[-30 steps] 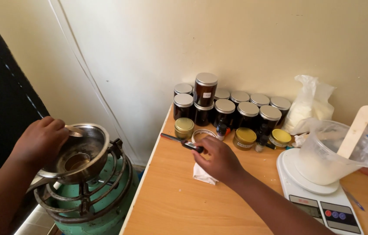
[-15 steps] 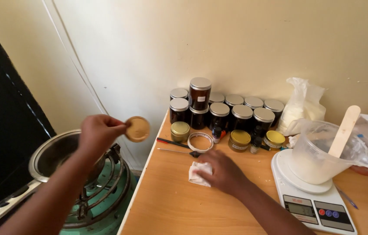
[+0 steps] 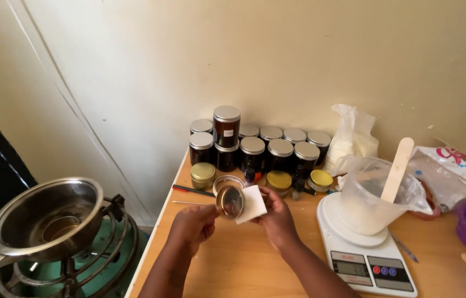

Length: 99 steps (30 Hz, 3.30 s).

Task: Cleaning a small metal tin and its lid using a white cloth in a workshop setting.

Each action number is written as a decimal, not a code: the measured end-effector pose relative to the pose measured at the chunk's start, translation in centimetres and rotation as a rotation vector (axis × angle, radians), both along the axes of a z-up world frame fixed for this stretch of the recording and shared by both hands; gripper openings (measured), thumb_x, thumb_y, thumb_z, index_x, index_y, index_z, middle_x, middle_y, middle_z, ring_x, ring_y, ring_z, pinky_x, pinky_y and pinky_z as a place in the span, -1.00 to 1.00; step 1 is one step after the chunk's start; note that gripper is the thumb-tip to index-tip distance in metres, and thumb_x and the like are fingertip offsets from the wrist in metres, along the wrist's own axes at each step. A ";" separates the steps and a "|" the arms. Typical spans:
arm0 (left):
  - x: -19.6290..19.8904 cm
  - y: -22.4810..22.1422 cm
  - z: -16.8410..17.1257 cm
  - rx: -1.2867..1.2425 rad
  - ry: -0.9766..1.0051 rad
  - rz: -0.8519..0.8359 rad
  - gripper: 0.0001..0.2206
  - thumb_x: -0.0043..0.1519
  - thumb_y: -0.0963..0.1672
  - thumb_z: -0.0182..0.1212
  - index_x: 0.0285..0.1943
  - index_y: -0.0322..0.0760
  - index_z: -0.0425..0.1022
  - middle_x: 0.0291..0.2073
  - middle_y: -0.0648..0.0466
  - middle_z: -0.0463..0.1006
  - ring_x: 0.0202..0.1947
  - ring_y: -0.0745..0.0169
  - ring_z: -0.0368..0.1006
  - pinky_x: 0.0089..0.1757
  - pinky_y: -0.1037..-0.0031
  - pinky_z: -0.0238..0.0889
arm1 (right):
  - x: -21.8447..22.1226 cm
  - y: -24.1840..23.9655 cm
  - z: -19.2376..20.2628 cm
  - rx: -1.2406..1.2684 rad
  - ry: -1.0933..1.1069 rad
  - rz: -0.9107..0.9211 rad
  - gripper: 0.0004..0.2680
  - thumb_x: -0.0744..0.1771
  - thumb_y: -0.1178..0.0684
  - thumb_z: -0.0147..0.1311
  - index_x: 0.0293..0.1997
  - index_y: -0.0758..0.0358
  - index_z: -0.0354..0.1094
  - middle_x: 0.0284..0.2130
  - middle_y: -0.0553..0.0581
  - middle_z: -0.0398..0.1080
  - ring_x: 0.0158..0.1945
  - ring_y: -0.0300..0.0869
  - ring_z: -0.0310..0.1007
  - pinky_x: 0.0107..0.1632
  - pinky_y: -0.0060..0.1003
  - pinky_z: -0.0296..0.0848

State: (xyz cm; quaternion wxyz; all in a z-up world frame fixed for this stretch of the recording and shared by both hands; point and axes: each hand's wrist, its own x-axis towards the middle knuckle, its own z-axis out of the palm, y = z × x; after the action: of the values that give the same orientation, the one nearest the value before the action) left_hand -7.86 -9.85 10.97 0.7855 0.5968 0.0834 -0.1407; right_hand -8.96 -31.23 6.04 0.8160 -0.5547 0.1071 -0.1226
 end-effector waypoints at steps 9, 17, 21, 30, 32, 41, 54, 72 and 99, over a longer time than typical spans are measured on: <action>0.9 2.3 -1.6 -0.044 0.015 0.096 -0.91 0.07 -0.28 0.49 -0.34 -0.45 0.65 -0.58 0.01 0.35 -0.54 0.24 0.16 -0.39 0.46 0.11 | 0.5 -0.5 -2.3 -0.149 -0.042 0.252 -0.57 0.15 0.26 0.06 0.15 0.21 0.50 -0.01 0.20 0.50 -0.05 -0.07 0.48 -0.12 -0.17 0.53; -0.6 3.4 2.0 0.200 -0.082 0.196 -0.83 0.04 -0.19 0.60 -0.45 -0.37 0.64 -0.60 0.03 0.47 -0.49 0.28 0.31 -0.33 0.42 0.31 | -2.2 0.0 1.4 -0.806 -0.078 0.297 -0.92 0.34 0.09 0.32 -0.28 0.13 0.46 -0.49 -0.05 0.32 -0.39 -0.33 0.22 -0.31 -0.34 0.19; -1.1 4.3 3.6 0.243 -0.118 0.289 -0.81 0.03 -0.14 0.64 -0.37 -0.40 0.75 -0.59 0.09 0.48 -0.47 0.29 0.32 -0.31 0.42 0.32 | -3.3 -1.5 5.3 -1.294 0.143 0.782 -0.90 0.23 0.10 0.33 -0.40 -0.02 0.46 -0.49 -0.15 0.40 -0.39 -0.36 0.30 -0.28 -0.36 0.19; -1.4 4.1 3.7 0.225 -0.105 0.321 -0.77 0.00 -0.10 0.65 -0.37 -0.37 0.73 -0.57 0.08 0.52 -0.47 0.32 0.33 -0.33 0.46 0.30 | -6.3 -0.1 10.9 -1.562 0.210 0.703 -0.66 0.16 -0.19 0.61 -0.50 -0.08 0.33 -0.52 -0.20 0.41 -0.41 -0.35 0.26 -0.34 -0.30 0.14; -1.5 4.0 3.7 0.231 -0.104 0.316 -0.76 -0.01 -0.10 0.65 -0.37 -0.38 0.73 -0.57 0.07 0.52 -0.47 0.31 0.33 -0.33 0.45 0.30 | -6.2 0.8 9.1 -1.600 0.061 0.793 -0.70 0.18 -0.21 0.55 -0.37 -0.10 0.37 -0.37 -0.14 0.44 -0.27 -0.26 0.35 -0.25 -0.24 0.24; -1.6 3.8 3.6 0.236 -0.116 0.312 -0.79 0.02 -0.13 0.62 -0.40 -0.40 0.71 -0.60 0.05 0.51 -0.50 0.29 0.32 -0.36 0.43 0.28 | -7.0 2.9 7.3 -1.741 -0.023 0.849 -0.96 0.33 0.01 0.12 -0.21 -0.04 0.46 -0.16 -0.09 0.44 -0.12 -0.09 0.48 -0.17 -0.08 0.38; -1.9 3.7 4.2 0.030 0.023 0.257 -0.78 -0.08 -0.18 0.65 -0.39 -0.31 0.65 -0.55 0.13 0.37 -0.45 0.36 0.27 -0.29 0.51 0.33 | -3.5 -1.4 8.9 -1.066 0.089 -0.050 -0.91 0.41 -0.01 0.02 -0.16 0.08 0.41 -0.39 0.01 0.55 -0.34 -0.18 0.48 -0.17 -0.18 0.39; -2.0 -2.4 -3.4 -0.250 0.270 0.104 -0.67 0.08 -0.25 0.55 -0.49 -0.17 0.36 -0.59 0.08 0.44 -0.53 0.30 0.35 -0.40 0.51 0.28 | -2.6 2.6 1.2 0.580 -0.207 0.254 -0.76 0.33 0.03 0.20 0.11 -0.05 0.38 -0.01 0.16 0.52 -0.02 0.02 0.51 -0.05 0.00 0.47; -5.9 -1.9 3.5 0.246 -0.240 0.322 -0.53 0.42 0.02 -0.03 -0.30 -0.35 0.73 -0.31 0.06 0.76 -0.18 0.24 0.60 -0.05 0.37 0.47 | -3.2 2.7 1.7 0.699 0.016 0.435 -0.71 0.44 -0.30 0.04 -0.38 -0.04 0.25 -0.25 0.00 0.35 -0.25 -0.14 0.41 -0.24 -0.10 0.57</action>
State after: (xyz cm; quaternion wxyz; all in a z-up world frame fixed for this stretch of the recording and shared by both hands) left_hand -13.79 -11.80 14.50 0.7236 0.6793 0.1000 0.0696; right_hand -12.14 -28.56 7.72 0.9613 -0.2547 0.0289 0.1009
